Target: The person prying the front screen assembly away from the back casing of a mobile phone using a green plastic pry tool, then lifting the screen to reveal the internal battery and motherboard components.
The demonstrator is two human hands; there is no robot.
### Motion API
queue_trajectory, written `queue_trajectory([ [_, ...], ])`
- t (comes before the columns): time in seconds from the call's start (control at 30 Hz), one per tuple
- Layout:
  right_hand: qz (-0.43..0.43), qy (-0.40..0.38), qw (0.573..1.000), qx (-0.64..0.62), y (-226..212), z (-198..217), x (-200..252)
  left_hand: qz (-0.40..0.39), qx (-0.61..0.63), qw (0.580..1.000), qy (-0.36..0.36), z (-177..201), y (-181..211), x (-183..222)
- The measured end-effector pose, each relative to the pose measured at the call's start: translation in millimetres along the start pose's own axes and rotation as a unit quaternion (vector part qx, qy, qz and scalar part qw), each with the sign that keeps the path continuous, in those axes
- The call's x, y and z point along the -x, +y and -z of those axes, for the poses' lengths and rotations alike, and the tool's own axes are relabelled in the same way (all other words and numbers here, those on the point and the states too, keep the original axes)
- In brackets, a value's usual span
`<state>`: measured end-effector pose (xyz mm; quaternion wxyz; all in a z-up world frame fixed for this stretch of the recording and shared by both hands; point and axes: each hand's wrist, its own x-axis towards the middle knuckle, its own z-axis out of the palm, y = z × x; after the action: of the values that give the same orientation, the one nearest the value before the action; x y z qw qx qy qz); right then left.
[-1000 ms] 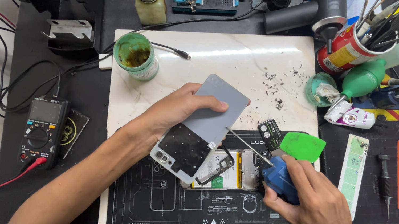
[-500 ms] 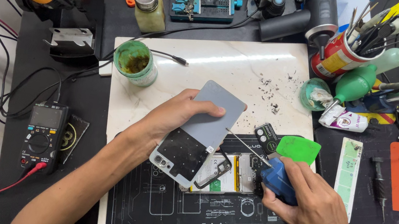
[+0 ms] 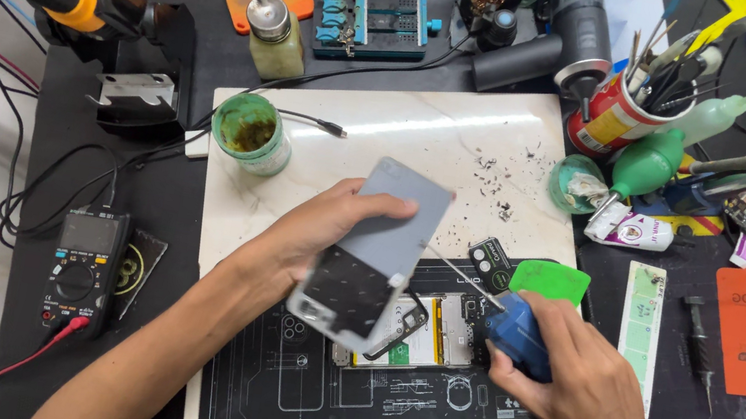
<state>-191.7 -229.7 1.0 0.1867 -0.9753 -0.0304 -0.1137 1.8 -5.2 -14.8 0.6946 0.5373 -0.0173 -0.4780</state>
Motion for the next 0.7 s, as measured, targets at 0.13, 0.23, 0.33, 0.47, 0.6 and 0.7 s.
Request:
queue_trajectory([
  [0.13, -0.042, -0.028, 0.997, -0.065, 3.6, 13.2, -4.2, 0.008, 0.042, 0.999, -0.022, 1.8, -8.3, -6.3],
  [0.23, -0.057, -0.039, 0.990, -0.123, 6.9, 23.9, -5.0, -0.013, 0.012, 0.999, -0.035, 1.8, -9.4, -5.6],
  [0.33, -0.087, -0.075, 0.974, -0.196, 13.1, 30.3, -3.4, -0.056, -0.025, 0.996, -0.070, 1.2, -4.6, -0.3],
  [0.47, -0.126, -0.162, 0.834, -0.512, 26.0, 30.1, 2.2, -0.102, -0.141, 0.979, -0.106, -15.7, -7.3, 12.2],
  [0.6, -0.211, -0.220, 0.704, -0.641, 30.6, 14.3, 10.2, -0.120, -0.209, 0.958, -0.156, -46.7, -22.2, 26.5],
  [0.7, -0.214, -0.234, 0.680, -0.661, 33.6, 7.9, 11.8, -0.128, -0.280, 0.939, -0.152, -58.3, -18.5, 33.1],
])
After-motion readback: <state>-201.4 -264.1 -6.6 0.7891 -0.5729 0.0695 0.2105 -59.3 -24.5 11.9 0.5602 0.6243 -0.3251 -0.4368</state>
